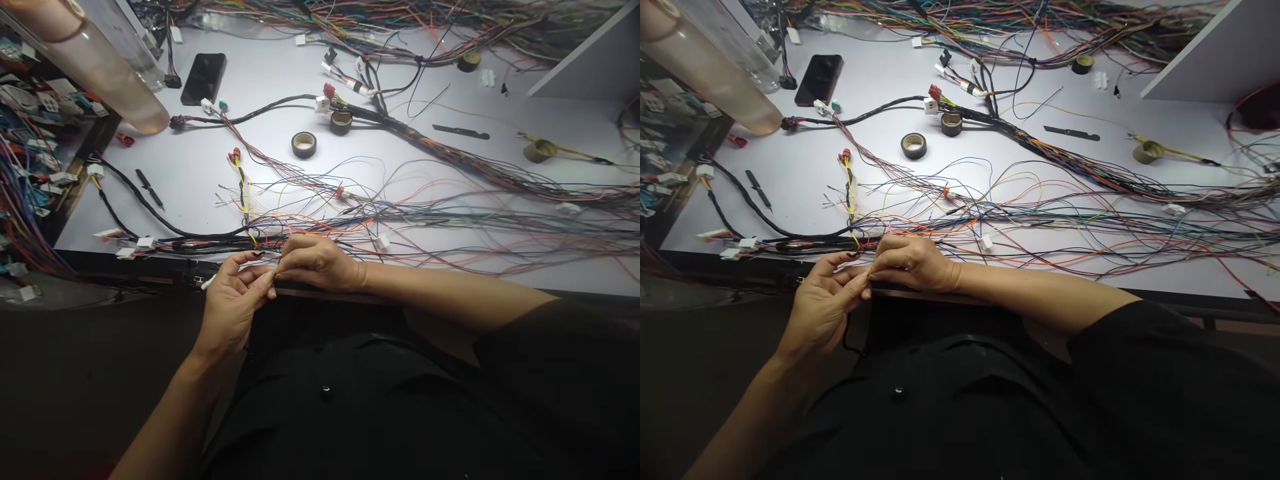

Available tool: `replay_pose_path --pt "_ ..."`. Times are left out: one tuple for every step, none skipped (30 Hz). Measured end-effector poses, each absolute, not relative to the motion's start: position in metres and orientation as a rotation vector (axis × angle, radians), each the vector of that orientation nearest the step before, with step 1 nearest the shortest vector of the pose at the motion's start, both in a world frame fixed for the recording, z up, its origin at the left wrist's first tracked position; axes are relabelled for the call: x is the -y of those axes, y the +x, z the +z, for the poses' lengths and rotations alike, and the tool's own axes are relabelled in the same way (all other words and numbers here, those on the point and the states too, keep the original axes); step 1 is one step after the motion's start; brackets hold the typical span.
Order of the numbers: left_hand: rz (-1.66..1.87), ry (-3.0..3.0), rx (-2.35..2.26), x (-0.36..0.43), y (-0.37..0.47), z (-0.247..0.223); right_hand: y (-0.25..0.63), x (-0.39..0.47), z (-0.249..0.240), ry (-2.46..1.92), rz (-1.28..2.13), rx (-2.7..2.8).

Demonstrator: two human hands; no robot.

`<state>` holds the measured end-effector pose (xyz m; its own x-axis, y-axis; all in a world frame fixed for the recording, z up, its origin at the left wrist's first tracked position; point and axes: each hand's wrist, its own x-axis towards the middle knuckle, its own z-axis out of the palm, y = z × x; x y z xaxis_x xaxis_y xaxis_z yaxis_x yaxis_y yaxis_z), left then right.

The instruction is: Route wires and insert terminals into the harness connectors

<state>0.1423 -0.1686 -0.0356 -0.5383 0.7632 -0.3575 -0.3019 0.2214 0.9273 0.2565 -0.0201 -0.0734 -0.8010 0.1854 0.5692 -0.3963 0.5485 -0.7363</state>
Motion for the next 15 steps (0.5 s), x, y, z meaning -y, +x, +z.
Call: replay_pose_path --pt "1.469 0.405 -1.575 0.1688 0.1417 -0.0352 0.2573 0.0195 -0.0739 0.192 1.192 2.206" --pt "1.462 0.382 -1.565 0.1688 0.1410 -0.0349 0.2583 0.0190 -0.0742 0.209 1.130 2.232" --pt "1.463 0.372 -1.559 0.1686 0.1404 -0.0346 0.2595 0.0186 -0.0741 0.218 1.065 2.256" --pt "1.468 0.368 -1.554 0.1682 0.1399 -0.0344 0.2609 0.0185 -0.0739 0.223 1.000 2.271" --pt "1.474 0.364 -1.550 0.1678 0.1395 -0.0343 0.2623 0.0186 -0.0736 0.225 0.942 2.278" --pt "1.474 0.358 -1.550 0.1674 0.1392 -0.0343 0.2637 0.0189 -0.0734 0.229 0.893 2.282" --pt "1.469 0.350 -1.553 0.1671 0.1390 -0.0342 0.2650 0.0193 -0.0734 0.232 0.856 2.289" --pt "1.461 0.341 -1.560 0.1670 0.1388 -0.0339 0.2659 0.0198 -0.0735 0.233 0.831 2.297" --pt "1.448 0.329 -1.572 0.1672 0.1386 -0.0336 0.2666 0.0205 -0.0739 0.230 0.813 2.314" --pt "1.433 0.317 -1.584 0.1677 0.1383 -0.0330 0.2668 0.0212 -0.0743 0.222 0.800 2.335" --pt "1.419 0.309 -1.596 0.1685 0.1379 -0.0323 0.2668 0.0219 -0.0748 0.208 0.788 2.358" --pt "1.407 0.301 -1.605 0.1694 0.1374 -0.0315 0.2665 0.0227 -0.0753 0.195 0.776 2.374" --pt "1.400 0.296 -1.612 0.1704 0.1369 -0.0307 0.2663 0.0235 -0.0758 0.185 0.764 2.381" --pt "1.392 0.292 -1.614 0.1714 0.1364 -0.0301 0.2663 0.0244 -0.0761 0.181 0.754 2.386" --pt "1.390 0.292 -1.614 0.1724 0.1359 -0.0296 0.2667 0.0252 -0.0763 0.182 0.747 2.393"
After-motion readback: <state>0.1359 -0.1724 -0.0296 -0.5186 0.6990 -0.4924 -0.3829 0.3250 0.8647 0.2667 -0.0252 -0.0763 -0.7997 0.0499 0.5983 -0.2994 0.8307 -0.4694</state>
